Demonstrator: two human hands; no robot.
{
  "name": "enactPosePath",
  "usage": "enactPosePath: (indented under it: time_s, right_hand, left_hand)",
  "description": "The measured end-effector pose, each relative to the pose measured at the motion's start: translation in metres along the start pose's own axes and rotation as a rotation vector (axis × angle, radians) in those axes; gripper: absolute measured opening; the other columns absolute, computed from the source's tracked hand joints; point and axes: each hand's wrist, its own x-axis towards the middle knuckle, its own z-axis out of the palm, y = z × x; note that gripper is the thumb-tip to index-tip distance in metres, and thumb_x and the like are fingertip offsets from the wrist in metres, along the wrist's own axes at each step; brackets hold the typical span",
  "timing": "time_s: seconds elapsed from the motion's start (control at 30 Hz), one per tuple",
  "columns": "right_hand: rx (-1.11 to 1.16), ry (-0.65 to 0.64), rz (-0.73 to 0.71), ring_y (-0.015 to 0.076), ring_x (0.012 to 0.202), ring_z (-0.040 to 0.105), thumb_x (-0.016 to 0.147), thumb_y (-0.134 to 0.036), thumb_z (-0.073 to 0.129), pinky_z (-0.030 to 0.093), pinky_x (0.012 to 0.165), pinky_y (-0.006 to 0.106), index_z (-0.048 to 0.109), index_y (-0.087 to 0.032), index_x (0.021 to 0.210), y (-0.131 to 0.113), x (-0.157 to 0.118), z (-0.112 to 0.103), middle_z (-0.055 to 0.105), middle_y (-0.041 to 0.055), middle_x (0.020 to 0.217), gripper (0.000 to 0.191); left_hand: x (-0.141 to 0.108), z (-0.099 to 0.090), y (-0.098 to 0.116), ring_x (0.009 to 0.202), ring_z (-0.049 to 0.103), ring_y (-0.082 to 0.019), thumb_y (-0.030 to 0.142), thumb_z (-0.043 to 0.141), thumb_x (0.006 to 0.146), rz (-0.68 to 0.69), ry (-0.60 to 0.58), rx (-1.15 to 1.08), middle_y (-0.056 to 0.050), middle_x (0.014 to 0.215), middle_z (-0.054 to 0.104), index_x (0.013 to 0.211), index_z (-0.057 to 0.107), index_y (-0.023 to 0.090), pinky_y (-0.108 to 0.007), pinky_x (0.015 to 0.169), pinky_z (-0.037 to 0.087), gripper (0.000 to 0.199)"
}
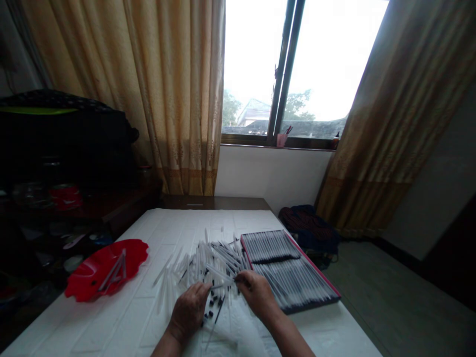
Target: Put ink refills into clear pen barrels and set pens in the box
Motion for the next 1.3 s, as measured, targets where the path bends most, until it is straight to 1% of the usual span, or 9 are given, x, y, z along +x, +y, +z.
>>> enactPosePath:
  time_s: [0.13,0.33,0.57,0.77,0.93,1.03,1.13,1.23,1.3]
  right_hand:
    - [-0.001,-0.004,-0.001,0.0162,0.072,0.064,0.076,-0.009,0.055,0.044,0.065,0.022,0.070,-0.019,0.080,0.000,-0.001,0.001,0.070,0.0026,0.077,0.018]
    - [0.000,-0.004,-0.014,0.0168,0.072,0.064,0.076,-0.009,0.054,0.044,0.065,0.022,0.069,-0.018,0.081,-0.005,-0.001,0.004,0.070,0.0030,0.077,0.019]
    - [-0.008,-0.020,-0.072,0.0166,0.079,0.063,0.078,-0.008,0.054,0.044,0.071,0.023,0.068,-0.020,0.084,-0.004,-0.002,0.004,0.069,0.0036,0.084,0.019]
    - [-0.024,-0.078,-0.089,0.0154,0.076,0.064,0.079,-0.010,0.055,0.043,0.069,0.021,0.068,-0.019,0.082,0.000,0.002,0.001,0.070,0.0027,0.081,0.017]
    - [-0.070,-0.112,-0.075,0.0156,0.074,0.064,0.083,-0.017,0.055,0.040,0.066,0.020,0.067,-0.018,0.078,0.004,0.003,0.001,0.069,0.0026,0.076,0.014]
    - [-0.102,-0.096,-0.039,0.0158,0.069,0.062,0.087,-0.022,0.050,0.037,0.062,0.021,0.065,-0.017,0.072,0.007,0.001,0.009,0.067,0.0038,0.071,0.022]
    - [-0.108,-0.063,0.026,0.0155,0.061,0.061,0.091,-0.028,0.042,0.035,0.059,0.022,0.062,-0.018,0.062,0.013,-0.001,0.022,0.065,0.0043,0.061,0.037]
    - [-0.058,-0.040,0.097,0.0149,0.052,0.059,0.093,-0.038,0.032,0.035,0.055,0.023,0.058,-0.019,0.050,0.019,-0.003,0.034,0.060,0.0032,0.048,0.054]
    - [0.001,-0.028,0.128,0.0150,0.049,0.058,0.094,-0.044,0.025,0.037,0.053,0.023,0.056,-0.020,0.047,0.021,-0.005,0.038,0.057,0.0027,0.046,0.061]
  left_hand:
    - [0.001,0.000,0.001,0.071,0.068,-0.017,0.022,0.029,0.095,-0.002,-0.002,-0.005,-0.004,0.078,0.069,0.103,0.058,0.022,-0.025,0.065,0.056,0.030]
    - [0.002,-0.003,0.002,0.072,0.068,-0.017,0.023,0.030,0.095,-0.005,-0.009,-0.011,-0.005,0.079,0.069,0.103,0.059,0.023,-0.025,0.067,0.056,0.031]
    - [0.002,-0.003,0.001,0.073,0.068,-0.017,0.023,0.028,0.095,0.016,-0.012,-0.004,-0.005,0.080,0.069,0.104,0.057,0.023,-0.025,0.067,0.056,0.031]
    - [0.002,-0.002,0.001,0.072,0.068,-0.017,0.022,0.027,0.095,0.026,-0.008,-0.011,-0.004,0.078,0.068,0.105,0.057,0.022,-0.025,0.067,0.056,0.031]
    - [0.002,-0.002,0.001,0.070,0.067,-0.017,0.022,0.027,0.095,0.030,-0.009,-0.015,-0.005,0.078,0.068,0.104,0.058,0.022,-0.026,0.065,0.057,0.032]
    - [0.002,-0.003,0.001,0.070,0.067,-0.017,0.021,0.029,0.095,0.026,-0.021,-0.022,-0.004,0.078,0.068,0.103,0.058,0.022,-0.025,0.064,0.057,0.030]
    - [0.002,-0.003,0.001,0.072,0.067,-0.016,0.019,0.031,0.095,0.030,-0.027,-0.034,-0.004,0.080,0.068,0.104,0.059,0.023,-0.024,0.066,0.056,0.029]
    - [0.002,-0.003,0.001,0.074,0.067,-0.016,0.017,0.031,0.094,0.039,-0.032,-0.043,-0.004,0.081,0.069,0.104,0.059,0.023,-0.024,0.067,0.056,0.030]
    - [0.002,-0.003,0.000,0.073,0.067,-0.016,0.016,0.031,0.093,0.041,-0.036,-0.046,-0.004,0.080,0.069,0.103,0.059,0.022,-0.024,0.066,0.057,0.030]
